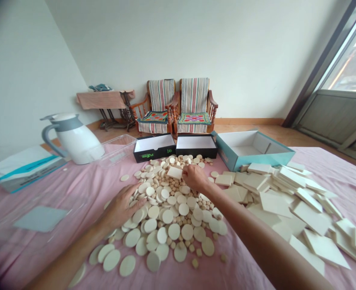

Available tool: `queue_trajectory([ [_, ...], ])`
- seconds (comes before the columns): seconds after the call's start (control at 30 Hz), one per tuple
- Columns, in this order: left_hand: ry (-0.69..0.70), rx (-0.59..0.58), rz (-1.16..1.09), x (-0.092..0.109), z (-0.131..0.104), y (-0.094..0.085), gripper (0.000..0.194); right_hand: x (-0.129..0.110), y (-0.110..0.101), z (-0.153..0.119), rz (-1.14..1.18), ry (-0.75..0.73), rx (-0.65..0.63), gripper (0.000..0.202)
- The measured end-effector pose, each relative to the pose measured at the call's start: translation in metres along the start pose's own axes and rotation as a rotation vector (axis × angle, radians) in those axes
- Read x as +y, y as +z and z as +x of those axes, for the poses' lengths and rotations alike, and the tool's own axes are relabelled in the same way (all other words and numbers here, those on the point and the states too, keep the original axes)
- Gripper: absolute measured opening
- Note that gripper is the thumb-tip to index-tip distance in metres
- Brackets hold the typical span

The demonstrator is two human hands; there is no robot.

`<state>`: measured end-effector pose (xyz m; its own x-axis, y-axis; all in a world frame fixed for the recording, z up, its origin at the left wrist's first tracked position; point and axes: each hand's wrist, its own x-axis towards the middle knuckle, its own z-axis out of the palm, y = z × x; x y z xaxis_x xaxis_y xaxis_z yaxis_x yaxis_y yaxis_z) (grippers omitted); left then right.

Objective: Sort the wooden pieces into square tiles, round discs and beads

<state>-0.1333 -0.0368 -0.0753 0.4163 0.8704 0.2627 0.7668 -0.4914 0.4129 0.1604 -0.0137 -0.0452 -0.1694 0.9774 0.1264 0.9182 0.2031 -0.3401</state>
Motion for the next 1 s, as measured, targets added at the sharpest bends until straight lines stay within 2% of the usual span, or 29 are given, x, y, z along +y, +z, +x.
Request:
queue_trajectory([
  [0.07, 0.003, -0.005, 0.001, 0.000, 0.000, 0.000, 0.059, -0.002, 0.000, -0.002, 0.007, -0.018, 0.037, 0.021],
  [0.2, 0.008, 0.000, 0.002, -0.001, 0.001, -0.001, 0.058, -0.010, 0.008, 0.004, -0.027, -0.027, 0.058, 0.040],
  [0.33, 0.032, 0.004, -0.006, -0.002, 0.001, -0.002, 0.056, -0.018, 0.017, 0.008, -0.077, 0.016, 0.028, 0.026],
  [0.4, 0.042, -0.001, -0.007, -0.003, 0.000, -0.003, 0.056, -0.021, 0.018, 0.006, -0.096, 0.023, 0.041, 0.027],
  [0.53, 0.055, -0.002, -0.007, -0.006, 0.001, -0.002, 0.055, -0.020, 0.011, -0.005, -0.144, 0.044, 0.091, 0.030],
  [0.6, 0.055, -0.001, -0.001, -0.007, 0.001, -0.002, 0.055, -0.015, 0.000, -0.013, -0.162, 0.080, 0.165, 0.031],
  [0.77, 0.054, 0.008, 0.005, -0.006, 0.001, -0.001, 0.055, 0.022, -0.046, -0.054, -0.161, 0.223, 0.445, 0.029],
  [0.9, 0.045, 0.001, 0.005, -0.008, 0.002, -0.001, 0.056, 0.078, -0.088, -0.103, -0.297, 0.380, 0.553, 0.030],
  [1.0, 0.041, 0.006, 0.003, -0.010, 0.002, 0.000, 0.056, 0.128, -0.110, -0.137, -0.399, 0.534, 0.597, 0.030],
])
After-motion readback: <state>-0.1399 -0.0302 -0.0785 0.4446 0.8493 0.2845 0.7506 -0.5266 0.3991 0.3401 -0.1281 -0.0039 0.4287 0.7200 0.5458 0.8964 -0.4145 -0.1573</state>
